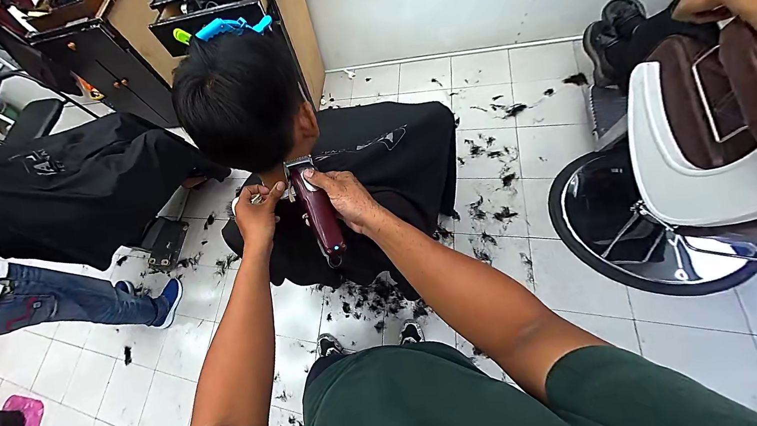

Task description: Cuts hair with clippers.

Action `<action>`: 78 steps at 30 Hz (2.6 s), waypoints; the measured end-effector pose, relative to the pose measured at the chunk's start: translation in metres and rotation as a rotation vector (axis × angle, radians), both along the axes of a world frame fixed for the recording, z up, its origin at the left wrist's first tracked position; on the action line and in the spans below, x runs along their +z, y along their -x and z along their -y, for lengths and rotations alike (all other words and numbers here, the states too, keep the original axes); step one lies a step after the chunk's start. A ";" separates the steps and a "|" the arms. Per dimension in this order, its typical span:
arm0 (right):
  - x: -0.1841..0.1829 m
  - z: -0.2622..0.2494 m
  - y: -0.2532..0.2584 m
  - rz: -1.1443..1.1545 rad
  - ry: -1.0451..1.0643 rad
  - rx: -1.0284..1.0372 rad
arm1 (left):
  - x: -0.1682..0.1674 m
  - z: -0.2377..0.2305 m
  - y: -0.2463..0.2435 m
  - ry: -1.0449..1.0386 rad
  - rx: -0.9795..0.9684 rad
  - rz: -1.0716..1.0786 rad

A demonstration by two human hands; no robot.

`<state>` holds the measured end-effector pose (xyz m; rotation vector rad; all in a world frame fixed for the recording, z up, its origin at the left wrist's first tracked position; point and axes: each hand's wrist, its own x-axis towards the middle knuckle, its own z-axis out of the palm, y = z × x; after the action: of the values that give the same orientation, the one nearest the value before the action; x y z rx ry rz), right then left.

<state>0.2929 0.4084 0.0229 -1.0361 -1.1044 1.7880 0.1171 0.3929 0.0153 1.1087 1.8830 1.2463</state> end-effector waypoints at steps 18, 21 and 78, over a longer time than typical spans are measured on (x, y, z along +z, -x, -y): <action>-0.001 0.002 0.007 -0.015 -0.027 0.005 | 0.001 0.000 0.002 0.004 0.002 0.040; -0.007 0.012 -0.003 -0.068 -0.083 0.036 | 0.002 0.003 0.002 0.015 0.018 0.057; -0.007 0.094 0.126 0.003 0.137 -0.775 | 0.136 -0.135 0.125 -0.848 -1.052 -0.714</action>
<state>0.1665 0.3148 0.0158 -1.3161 -0.4663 1.2327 -0.0079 0.5281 0.1513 2.7692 0.7071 1.0058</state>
